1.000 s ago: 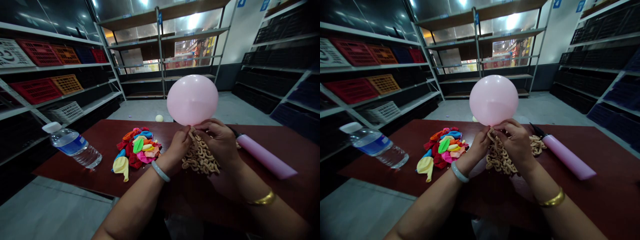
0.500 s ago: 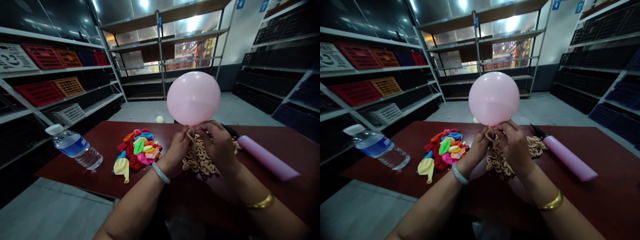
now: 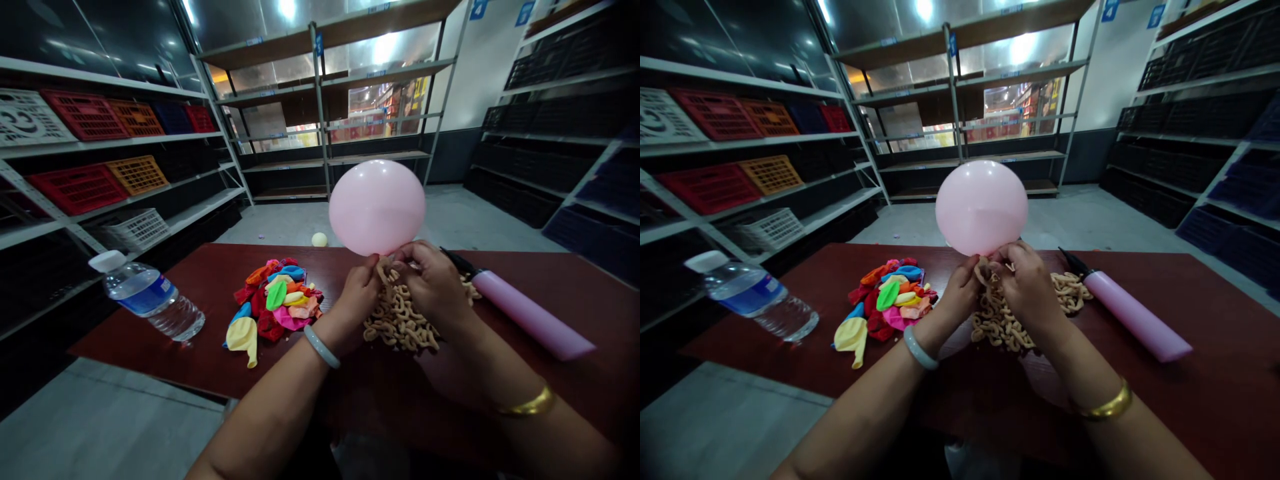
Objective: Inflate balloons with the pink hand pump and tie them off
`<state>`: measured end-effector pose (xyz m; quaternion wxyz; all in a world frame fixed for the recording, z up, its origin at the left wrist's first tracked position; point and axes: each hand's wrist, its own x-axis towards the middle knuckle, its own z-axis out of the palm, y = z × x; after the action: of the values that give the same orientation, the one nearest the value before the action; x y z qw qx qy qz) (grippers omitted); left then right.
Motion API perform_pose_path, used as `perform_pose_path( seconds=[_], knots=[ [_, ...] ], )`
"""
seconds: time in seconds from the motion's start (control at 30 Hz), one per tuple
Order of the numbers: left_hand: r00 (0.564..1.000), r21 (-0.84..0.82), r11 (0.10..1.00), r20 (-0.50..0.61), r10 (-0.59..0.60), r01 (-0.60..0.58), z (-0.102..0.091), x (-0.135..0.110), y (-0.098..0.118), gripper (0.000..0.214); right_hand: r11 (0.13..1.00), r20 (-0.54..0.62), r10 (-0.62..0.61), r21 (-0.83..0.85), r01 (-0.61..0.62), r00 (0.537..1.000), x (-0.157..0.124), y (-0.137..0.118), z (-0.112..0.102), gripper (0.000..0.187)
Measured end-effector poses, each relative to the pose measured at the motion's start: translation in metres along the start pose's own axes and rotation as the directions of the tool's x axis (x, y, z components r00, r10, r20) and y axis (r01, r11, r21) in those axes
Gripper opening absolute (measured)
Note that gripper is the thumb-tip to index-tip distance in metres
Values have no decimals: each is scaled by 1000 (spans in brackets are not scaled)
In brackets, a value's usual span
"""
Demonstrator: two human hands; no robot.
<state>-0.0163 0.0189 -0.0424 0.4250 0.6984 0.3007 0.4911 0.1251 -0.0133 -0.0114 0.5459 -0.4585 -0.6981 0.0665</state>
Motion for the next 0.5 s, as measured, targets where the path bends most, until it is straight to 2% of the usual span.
perform_pose_path(
  seconds=[0.13,0.2,0.3,0.4,0.5],
  knots=[
    [997,-247,966,10,-73,73,5,-3,8,40,992,-67,119,47,-116,991,-3,3,5,8],
    [994,-317,943,-1,-106,101,7,-4,8,42,988,-96,154,41,-151,983,-4,6,7,10],
    [987,-294,947,-53,-149,127,8,-4,2,43,978,-56,193,90,-188,980,-4,11,10,14],
    [989,-224,969,-82,-124,103,6,-1,-5,43,945,37,238,220,-241,970,-3,16,11,25],
    [991,-179,980,-87,-105,89,6,0,-7,42,904,120,275,306,-299,954,-3,18,9,28]
  ],
)
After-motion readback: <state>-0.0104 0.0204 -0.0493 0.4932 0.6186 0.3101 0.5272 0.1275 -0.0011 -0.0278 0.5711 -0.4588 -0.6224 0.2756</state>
